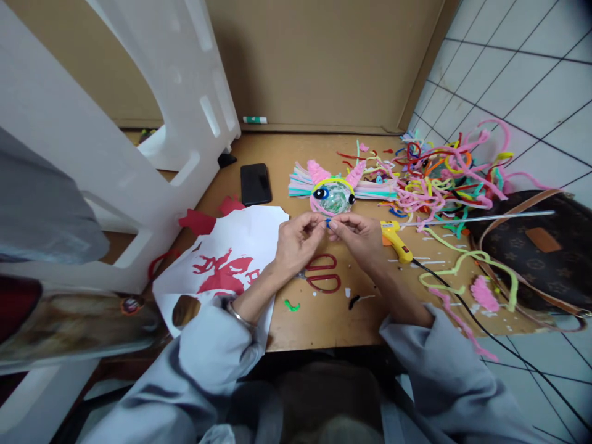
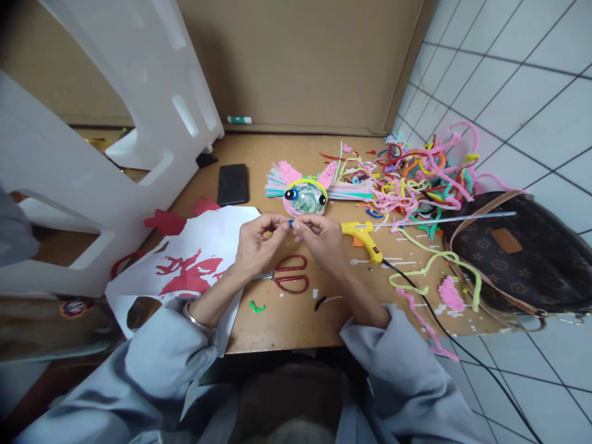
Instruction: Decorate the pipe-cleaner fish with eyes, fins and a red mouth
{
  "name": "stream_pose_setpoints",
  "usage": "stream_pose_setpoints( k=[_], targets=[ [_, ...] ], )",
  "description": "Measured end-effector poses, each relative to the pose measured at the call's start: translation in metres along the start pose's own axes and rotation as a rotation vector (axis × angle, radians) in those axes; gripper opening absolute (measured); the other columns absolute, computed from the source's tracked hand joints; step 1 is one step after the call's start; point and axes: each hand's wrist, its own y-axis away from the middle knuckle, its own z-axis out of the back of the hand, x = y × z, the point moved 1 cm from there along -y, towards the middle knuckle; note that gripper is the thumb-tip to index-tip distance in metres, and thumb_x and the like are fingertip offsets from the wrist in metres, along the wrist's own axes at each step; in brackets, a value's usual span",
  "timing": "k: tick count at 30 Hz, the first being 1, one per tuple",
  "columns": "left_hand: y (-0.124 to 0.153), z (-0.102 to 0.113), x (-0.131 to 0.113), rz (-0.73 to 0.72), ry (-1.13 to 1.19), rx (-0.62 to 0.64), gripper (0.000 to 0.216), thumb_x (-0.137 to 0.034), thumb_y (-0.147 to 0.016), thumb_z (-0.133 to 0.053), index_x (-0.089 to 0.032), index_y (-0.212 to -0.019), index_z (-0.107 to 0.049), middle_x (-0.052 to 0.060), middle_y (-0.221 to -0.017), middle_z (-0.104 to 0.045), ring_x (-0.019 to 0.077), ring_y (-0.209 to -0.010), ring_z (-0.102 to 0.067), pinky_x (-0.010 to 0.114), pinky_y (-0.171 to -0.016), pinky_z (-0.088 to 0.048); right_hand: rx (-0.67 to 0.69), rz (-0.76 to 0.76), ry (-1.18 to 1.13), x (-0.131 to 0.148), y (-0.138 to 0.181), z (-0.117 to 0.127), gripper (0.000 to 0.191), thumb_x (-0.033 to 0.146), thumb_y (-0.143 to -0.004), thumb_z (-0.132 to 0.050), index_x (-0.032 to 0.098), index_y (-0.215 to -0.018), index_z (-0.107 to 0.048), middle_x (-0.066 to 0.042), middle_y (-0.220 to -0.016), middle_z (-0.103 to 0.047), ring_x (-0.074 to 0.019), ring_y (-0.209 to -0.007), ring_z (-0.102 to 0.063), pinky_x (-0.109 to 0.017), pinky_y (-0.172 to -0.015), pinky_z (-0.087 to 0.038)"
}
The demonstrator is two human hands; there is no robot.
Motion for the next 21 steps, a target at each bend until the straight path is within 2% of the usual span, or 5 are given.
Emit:
stream_pose_setpoints(
  k=[4, 8, 12, 16, 21],
  targets=[
    [0.0, -0.004, 0.002, 0.138, 0.204, 0.011, 0.021, -0.037, -0.083, -0.067, -0.016, -0.088, -0.068, 0.001, -0.075, -0.069, 0.0108, -0.063, -0.059, 0.022, -0.062, -0.047, -0.036, -0.015, -0.01, 0.004, 0.0, 0.0, 0.033, 0.05, -0.066, -0.081, 0.019, -0.073, -0.071, 0.001, -0.066, -0.069, -0.012, -0.058, -0.063, -0.028, -0.06, -0.057],
    [-0.001, -0.009, 0.005, 0.246, 0.393, -0.006, 0.036, -0.039, -0.074, -0.078, -0.016, -0.099, -0.067, 0.001, -0.077, -0.07, 0.0118, -0.068, -0.065, 0.023, -0.066, -0.051, -0.096, -0.015, -0.039, 0.004, 0.0, 0.0, 0.031, 0.049, -0.065, -0.08, 0.02, -0.071, -0.07, 0.001, -0.065, -0.069, -0.0133, -0.06, -0.064, -0.029, -0.062, -0.058],
    [0.0, -0.012, 0.007, 0.295, 0.496, 0.012, 0.041, -0.042, -0.067, -0.084, -0.016, -0.095, -0.068, 0.002, -0.078, -0.071, 0.0102, -0.064, -0.063, 0.023, -0.064, -0.051, -0.146, -0.011, -0.047, 0.002, 0.0, 0.0, 0.032, 0.05, -0.066, -0.078, 0.02, -0.074, -0.069, 0.0, -0.066, -0.069, -0.0138, -0.062, -0.064, -0.03, -0.063, -0.058],
    [0.001, -0.014, 0.01, 0.368, 0.564, 0.031, 0.04, -0.048, -0.067, -0.083, -0.016, -0.087, -0.069, 0.002, -0.074, -0.07, 0.0094, -0.059, -0.059, 0.022, -0.058, -0.049, -0.192, 0.013, -0.028, 0.001, -0.001, 0.002, 0.031, 0.051, -0.071, -0.073, 0.021, -0.079, -0.065, 0.002, -0.066, -0.065, -0.0124, -0.062, -0.061, -0.027, -0.061, -0.056],
    [0.0, -0.014, 0.009, 0.403, 0.644, 0.055, 0.038, -0.049, -0.069, -0.081, -0.015, -0.079, -0.067, 0.001, -0.072, -0.066, 0.0074, -0.058, -0.056, 0.02, -0.055, -0.045, -0.123, 0.049, 0.004, 0.003, 0.001, 0.0, 0.028, 0.048, -0.078, -0.068, 0.021, -0.076, -0.064, 0.004, -0.065, -0.059, -0.0103, -0.059, -0.055, -0.023, -0.056, -0.052]
  ],
)
